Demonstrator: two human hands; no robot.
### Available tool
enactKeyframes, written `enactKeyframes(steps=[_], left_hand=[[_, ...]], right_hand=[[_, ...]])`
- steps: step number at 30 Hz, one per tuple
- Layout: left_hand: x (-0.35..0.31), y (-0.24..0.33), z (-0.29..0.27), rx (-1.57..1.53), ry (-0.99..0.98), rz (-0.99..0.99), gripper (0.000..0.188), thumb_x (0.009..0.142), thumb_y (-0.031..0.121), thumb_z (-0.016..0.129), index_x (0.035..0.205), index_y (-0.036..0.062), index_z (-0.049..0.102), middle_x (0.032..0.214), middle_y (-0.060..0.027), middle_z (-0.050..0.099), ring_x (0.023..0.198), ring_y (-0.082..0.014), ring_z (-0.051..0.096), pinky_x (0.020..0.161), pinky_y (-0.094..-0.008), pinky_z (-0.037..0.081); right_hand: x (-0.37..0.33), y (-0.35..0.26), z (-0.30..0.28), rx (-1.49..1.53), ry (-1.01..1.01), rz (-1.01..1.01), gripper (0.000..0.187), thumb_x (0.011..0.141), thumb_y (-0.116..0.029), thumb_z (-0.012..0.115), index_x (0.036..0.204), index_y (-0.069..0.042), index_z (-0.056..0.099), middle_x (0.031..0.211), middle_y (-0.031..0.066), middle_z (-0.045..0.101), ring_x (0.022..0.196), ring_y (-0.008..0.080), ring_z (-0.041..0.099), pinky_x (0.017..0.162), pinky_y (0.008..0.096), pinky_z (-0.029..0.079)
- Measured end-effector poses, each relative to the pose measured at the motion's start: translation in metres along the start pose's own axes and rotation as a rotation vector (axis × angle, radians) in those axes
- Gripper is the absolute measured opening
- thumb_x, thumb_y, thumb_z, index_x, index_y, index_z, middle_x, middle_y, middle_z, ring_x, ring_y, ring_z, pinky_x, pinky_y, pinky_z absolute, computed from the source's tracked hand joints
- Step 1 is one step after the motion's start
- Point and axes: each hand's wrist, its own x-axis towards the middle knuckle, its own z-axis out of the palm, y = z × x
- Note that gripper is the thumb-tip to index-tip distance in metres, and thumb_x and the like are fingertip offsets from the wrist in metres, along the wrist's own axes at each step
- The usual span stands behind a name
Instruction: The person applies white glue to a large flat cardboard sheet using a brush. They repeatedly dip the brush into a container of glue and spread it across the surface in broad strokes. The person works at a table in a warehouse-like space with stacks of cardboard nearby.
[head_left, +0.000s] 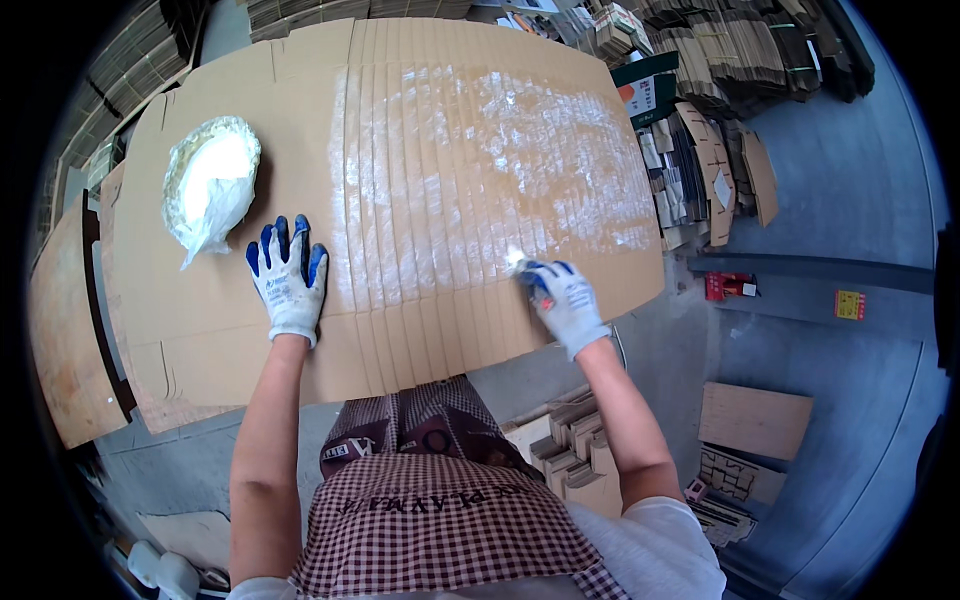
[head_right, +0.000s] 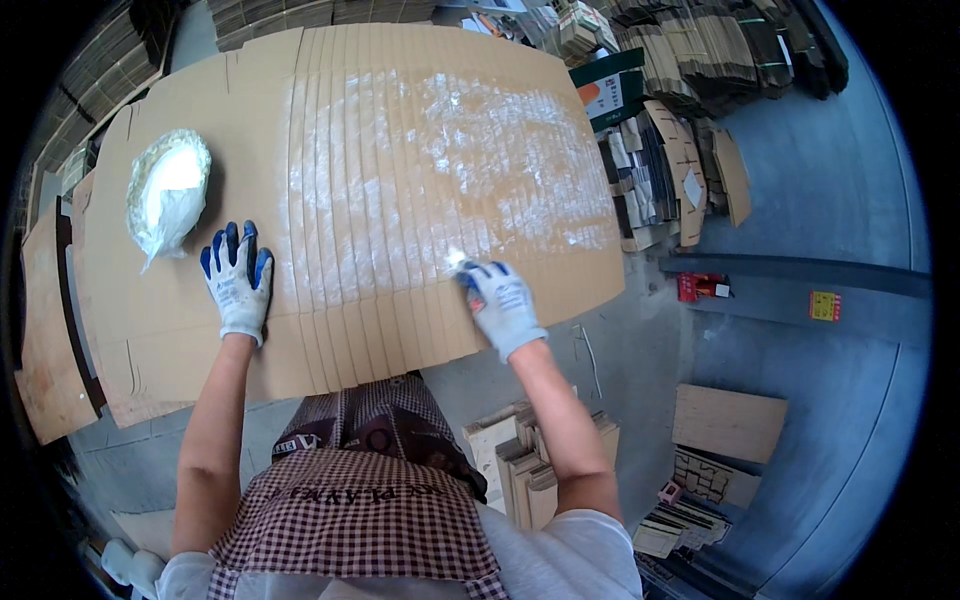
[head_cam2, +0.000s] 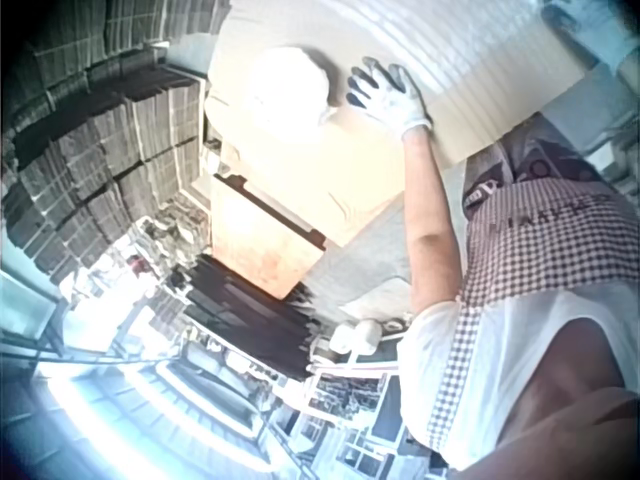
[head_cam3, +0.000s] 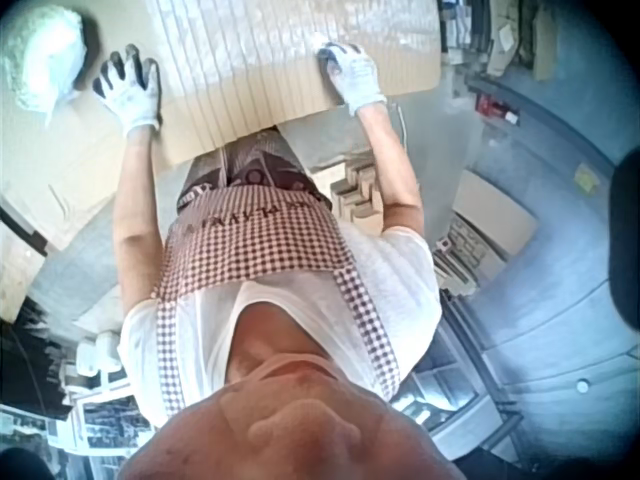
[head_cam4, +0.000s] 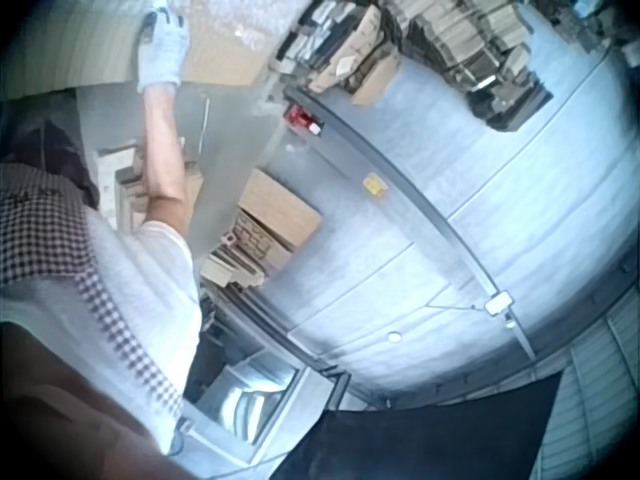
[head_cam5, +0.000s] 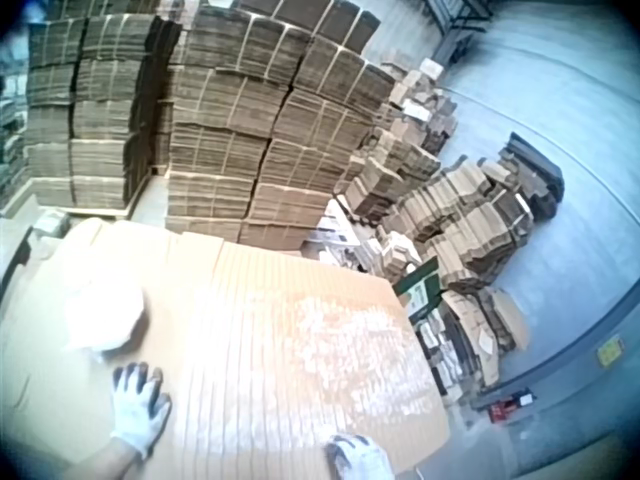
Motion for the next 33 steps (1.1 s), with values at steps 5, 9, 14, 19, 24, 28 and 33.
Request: enactKeyframes(steps=[5,9,14,19,24,28,33], left_hand=[[-0.001,-0.002,0.001,-0.006,0.004,-0.005,0.044,0.081,0.029,0.051,0.122,0.0150,0.046,0.125,-0.0122,0.042,0.117,-0.0293,0.035,0.101,-0.0449,0.018],[-0.001,0.000,0.001,-0.009,-0.001,-0.011,0.043,0.081,0.029,0.051,0.122,0.0148,0.046,0.125,-0.0123,0.042,0.117,-0.0293,0.035,0.101,-0.0449,0.017],[0.000,-0.002,0.001,0.004,-0.015,-0.020,0.044,0.082,0.031,0.049,0.122,0.0144,0.046,0.126,-0.0124,0.041,0.118,-0.0292,0.033,0.101,-0.0457,0.016],[-0.001,-0.003,0.003,0.011,-0.014,-0.019,0.044,0.081,0.032,0.049,0.122,0.0159,0.046,0.126,-0.0120,0.041,0.118,-0.0292,0.033,0.101,-0.0459,0.016],[-0.002,-0.005,0.002,0.008,-0.007,-0.015,0.044,0.081,0.030,0.050,0.122,0.0151,0.046,0.126,-0.0125,0.041,0.117,-0.0299,0.034,0.101,-0.0455,0.017],[-0.001,-0.004,0.004,0.002,-0.012,-0.012,0.044,0.082,0.032,0.049,0.122,0.0148,0.045,0.126,-0.0126,0.040,0.118,-0.0297,0.033,0.102,-0.0461,0.016],[-0.001,-0.005,0.004,0.027,0.007,0.001,0.043,0.082,0.032,0.048,0.122,0.0153,0.046,0.125,-0.0124,0.042,0.118,-0.0292,0.034,0.101,-0.0450,0.017]], right_hand=[[-0.005,-0.026,0.002,0.005,0.105,-0.118,0.033,0.064,-0.009,0.058,0.097,-0.010,0.056,0.104,0.0072,0.055,0.091,0.0250,0.052,0.079,0.0353,0.044],[-0.003,-0.035,0.002,-0.039,0.022,-0.039,0.033,0.065,-0.006,0.058,0.097,-0.009,0.056,0.104,0.0073,0.055,0.092,0.0260,0.052,0.081,0.0359,0.043],[-0.002,-0.041,0.002,0.005,0.099,-0.024,0.038,0.062,-0.008,0.060,0.100,-0.010,0.055,0.106,0.0075,0.054,0.096,0.0252,0.050,0.082,0.0356,0.043],[0.003,-0.098,0.009,0.088,0.033,-0.217,0.038,0.063,-0.006,0.058,0.101,-0.010,0.055,0.107,0.0079,0.054,0.097,0.0255,0.051,0.082,0.0351,0.043],[0.005,-0.082,0.010,0.034,-0.047,-0.088,0.041,0.062,-0.009,0.060,0.103,-0.010,0.054,0.112,0.0082,0.051,0.102,0.0265,0.047,0.082,0.0364,0.043],[-0.005,-0.102,0.007,0.087,-0.030,-0.177,0.046,0.059,-0.013,0.065,0.103,-0.010,0.052,0.113,0.0078,0.048,0.106,0.0263,0.044,0.084,0.0390,0.040],[-0.004,-0.065,0.008,0.039,-0.065,-0.023,0.042,0.062,-0.008,0.061,0.103,-0.009,0.053,0.107,0.0080,0.052,0.101,0.0262,0.047,0.083,0.0375,0.041]])
